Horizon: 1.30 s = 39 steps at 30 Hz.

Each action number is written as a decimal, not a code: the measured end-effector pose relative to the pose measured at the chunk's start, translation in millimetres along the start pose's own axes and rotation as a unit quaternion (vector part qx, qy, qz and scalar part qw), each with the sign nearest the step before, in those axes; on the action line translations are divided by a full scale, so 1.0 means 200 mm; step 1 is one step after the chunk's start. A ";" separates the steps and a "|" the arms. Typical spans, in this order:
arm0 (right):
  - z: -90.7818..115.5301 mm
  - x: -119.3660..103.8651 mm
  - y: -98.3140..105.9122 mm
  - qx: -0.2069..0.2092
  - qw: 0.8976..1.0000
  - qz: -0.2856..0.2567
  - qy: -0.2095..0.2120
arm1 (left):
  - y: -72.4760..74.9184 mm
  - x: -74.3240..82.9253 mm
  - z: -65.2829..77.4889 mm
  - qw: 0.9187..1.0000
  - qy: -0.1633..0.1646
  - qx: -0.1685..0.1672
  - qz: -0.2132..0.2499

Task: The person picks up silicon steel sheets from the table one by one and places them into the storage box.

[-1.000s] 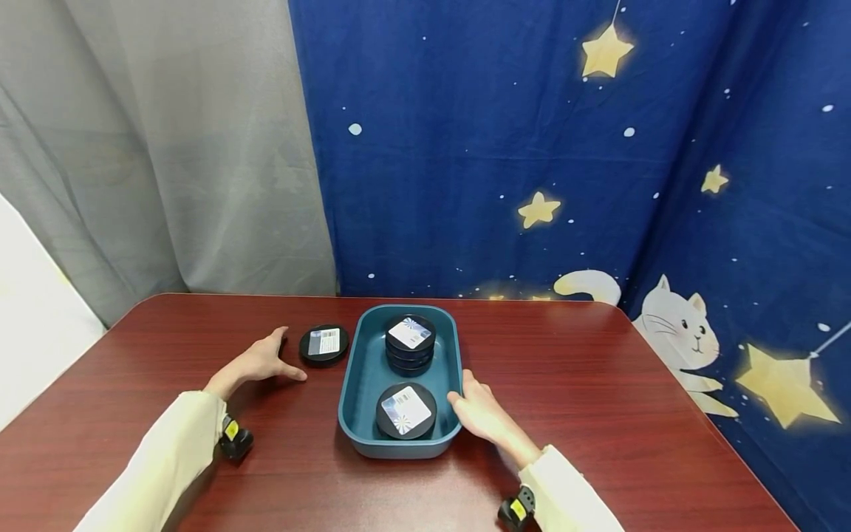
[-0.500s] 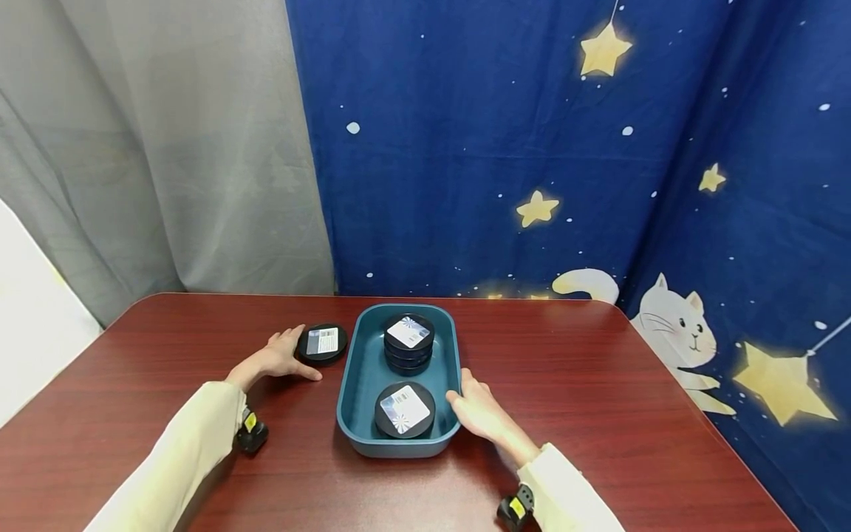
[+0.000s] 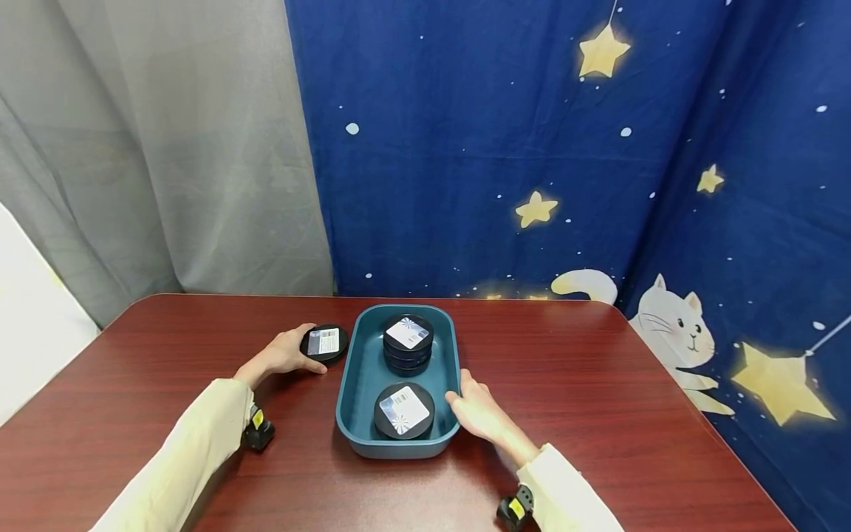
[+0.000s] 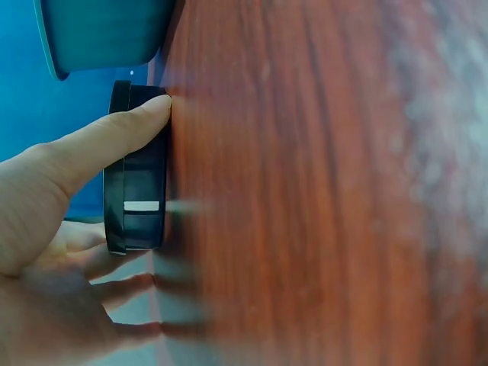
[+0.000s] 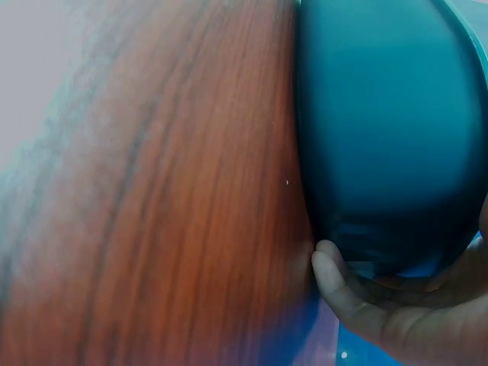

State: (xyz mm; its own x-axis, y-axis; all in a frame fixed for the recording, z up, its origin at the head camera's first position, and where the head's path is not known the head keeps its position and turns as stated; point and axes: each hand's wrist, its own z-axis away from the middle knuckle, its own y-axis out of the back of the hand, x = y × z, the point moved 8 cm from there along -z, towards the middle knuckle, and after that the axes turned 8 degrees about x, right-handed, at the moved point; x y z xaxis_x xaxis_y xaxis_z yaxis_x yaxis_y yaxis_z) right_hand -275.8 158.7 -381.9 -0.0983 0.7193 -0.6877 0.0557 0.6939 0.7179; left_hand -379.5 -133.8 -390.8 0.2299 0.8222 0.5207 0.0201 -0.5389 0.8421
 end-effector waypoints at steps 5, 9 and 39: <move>-0.01 0.01 -0.01 0.003 1.000 0.000 -0.001 | 0.01 0.01 0.00 1.000 -0.006 0.018 0.000; -0.01 0.00 -0.01 0.005 1.000 0.001 0.001 | 0.02 0.01 0.00 0.999 -0.010 0.034 -0.002; 0.00 0.01 -0.01 0.007 1.000 -0.011 -0.007 | 0.16 -0.04 0.10 0.994 0.011 0.095 0.056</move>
State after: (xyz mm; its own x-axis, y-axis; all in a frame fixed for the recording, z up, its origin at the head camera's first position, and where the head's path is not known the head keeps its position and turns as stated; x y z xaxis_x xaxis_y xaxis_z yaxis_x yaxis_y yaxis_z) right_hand -276.8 158.8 -384.0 -0.0857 0.7047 -0.7043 0.0668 0.7094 0.7017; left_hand -361.2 -160.5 -371.1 0.2204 0.7573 0.6147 0.1785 -0.6509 0.7379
